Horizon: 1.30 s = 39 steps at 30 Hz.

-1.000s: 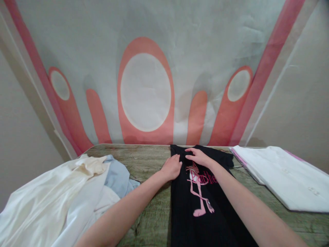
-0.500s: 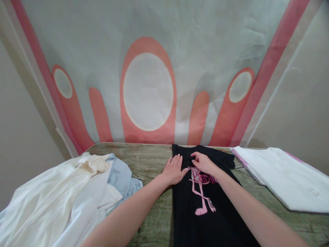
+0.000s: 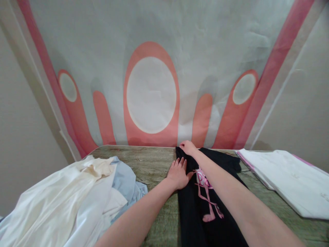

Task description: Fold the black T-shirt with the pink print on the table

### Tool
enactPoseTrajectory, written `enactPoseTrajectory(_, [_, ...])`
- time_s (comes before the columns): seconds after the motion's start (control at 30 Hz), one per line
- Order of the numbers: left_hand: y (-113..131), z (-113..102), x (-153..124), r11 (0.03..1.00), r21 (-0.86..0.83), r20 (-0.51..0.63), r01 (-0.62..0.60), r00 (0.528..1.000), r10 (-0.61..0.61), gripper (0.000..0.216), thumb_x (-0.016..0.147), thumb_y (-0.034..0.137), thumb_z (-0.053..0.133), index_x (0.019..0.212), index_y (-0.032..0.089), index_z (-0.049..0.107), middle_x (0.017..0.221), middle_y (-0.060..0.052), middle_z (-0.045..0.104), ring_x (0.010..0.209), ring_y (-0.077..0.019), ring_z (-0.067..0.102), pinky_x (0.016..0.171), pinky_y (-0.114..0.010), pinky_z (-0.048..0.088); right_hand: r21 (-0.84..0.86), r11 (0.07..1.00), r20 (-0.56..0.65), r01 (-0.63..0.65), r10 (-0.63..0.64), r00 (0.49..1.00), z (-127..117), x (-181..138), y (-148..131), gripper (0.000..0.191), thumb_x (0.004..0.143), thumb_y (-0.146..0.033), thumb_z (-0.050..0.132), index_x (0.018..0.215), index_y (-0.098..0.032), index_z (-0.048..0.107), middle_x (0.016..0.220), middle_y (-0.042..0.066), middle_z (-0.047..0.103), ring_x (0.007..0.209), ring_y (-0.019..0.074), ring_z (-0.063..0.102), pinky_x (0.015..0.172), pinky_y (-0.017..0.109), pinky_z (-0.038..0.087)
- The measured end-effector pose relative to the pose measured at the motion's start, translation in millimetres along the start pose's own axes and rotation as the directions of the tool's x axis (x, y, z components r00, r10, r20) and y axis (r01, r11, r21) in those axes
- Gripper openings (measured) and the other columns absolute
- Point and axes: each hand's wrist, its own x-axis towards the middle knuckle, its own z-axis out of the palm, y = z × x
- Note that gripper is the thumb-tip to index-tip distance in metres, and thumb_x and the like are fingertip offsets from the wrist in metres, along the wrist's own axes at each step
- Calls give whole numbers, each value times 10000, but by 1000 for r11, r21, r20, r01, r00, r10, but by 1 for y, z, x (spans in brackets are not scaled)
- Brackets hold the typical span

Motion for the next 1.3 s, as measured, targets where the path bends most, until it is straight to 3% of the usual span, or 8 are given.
enactPoseTrajectory(0.2, [1, -2, -3, 999, 43, 1, -13, 1000, 13, 723, 868, 588, 112, 1364, 93, 291, 1441, -114, 241, 1320, -297, 176, 1056, -431, 174, -61, 997, 12, -44, 44, 999, 21, 21, -9, 194, 794, -343, 556, 816, -207, 692, 880, 67, 695, 876, 194, 600, 751, 262, 402])
enactPoseTrajectory(0.37, [2, -2, -2, 999, 40, 5, -8, 1000, 8, 718, 870, 581, 116, 1370, 89, 274, 1441, -118, 237, 1323, -296, 164, 1063, -432, 150, -82, 994, -19, -69, 68, 998, 28, 24, -4, 261, 878, -317, 424, 940, -181, 638, 928, 106, 673, 919, 209, 584, 798, 309, 378])
enactPoseTrajectory(0.53, [1, 0, 0, 999, 49, 10, -6, 1000, 5, 717, 873, 573, 118, 1375, 80, 252, 1446, -121, 220, 1330, -291, 140, 1066, -433, 132, -34, 999, -1, -25, 25, 1000, 28, 20, 4, 349, 897, -399, 374, 903, -161, 629, 905, 109, 671, 861, 192, 598, 755, 289, 395])
enactPoseTrajectory(0.73, [0, 2, 1, 999, 44, 13, -4, 1000, 4, 724, 869, 579, 116, 1373, 78, 259, 1443, -126, 227, 1328, -293, 148, 1061, -434, 149, 43, 996, 17, 83, -83, 996, 23, 18, 6, 170, 847, -251, 494, 968, -208, 606, 914, 12, 673, 810, 110, 595, 717, 200, 404])
enactPoseTrajectory(0.97, [-1, 5, -1, 999, 54, -23, -4, 1000, 6, 733, 868, 580, 111, 1378, 70, 243, 1443, -130, 225, 1329, -286, 155, 1067, -427, 145, -2, 998, -48, 70, -70, 996, 26, 10, -6, 129, 804, -232, 553, 899, -206, 636, 956, 47, 651, 875, 158, 581, 770, 247, 389])
enactPoseTrajectory(1.17, [0, 5, 0, 999, 36, -17, 0, 1000, 1, 742, 863, 588, 96, 1376, 77, 259, 1440, -124, 237, 1328, -286, 158, 1067, -427, 155, -32, 997, -80, -70, 68, 994, 5, 5, 13, 251, 855, -349, 458, 919, -186, 637, 957, 75, 654, 874, 165, 593, 742, 242, 399])
enactPoseTrajectory(1.3, [0, 5, 0, 1000, 24, -8, -4, 1000, 4, 747, 858, 602, 93, 1381, 93, 254, 1451, -109, 213, 1334, -281, 137, 1072, -422, 145, -53, 977, -13, -206, 206, 979, -16, -14, 45, 246, 783, -371, 543, 747, -159, 663, 708, 83, 672, 688, 183, 620, 612, 248, 411])
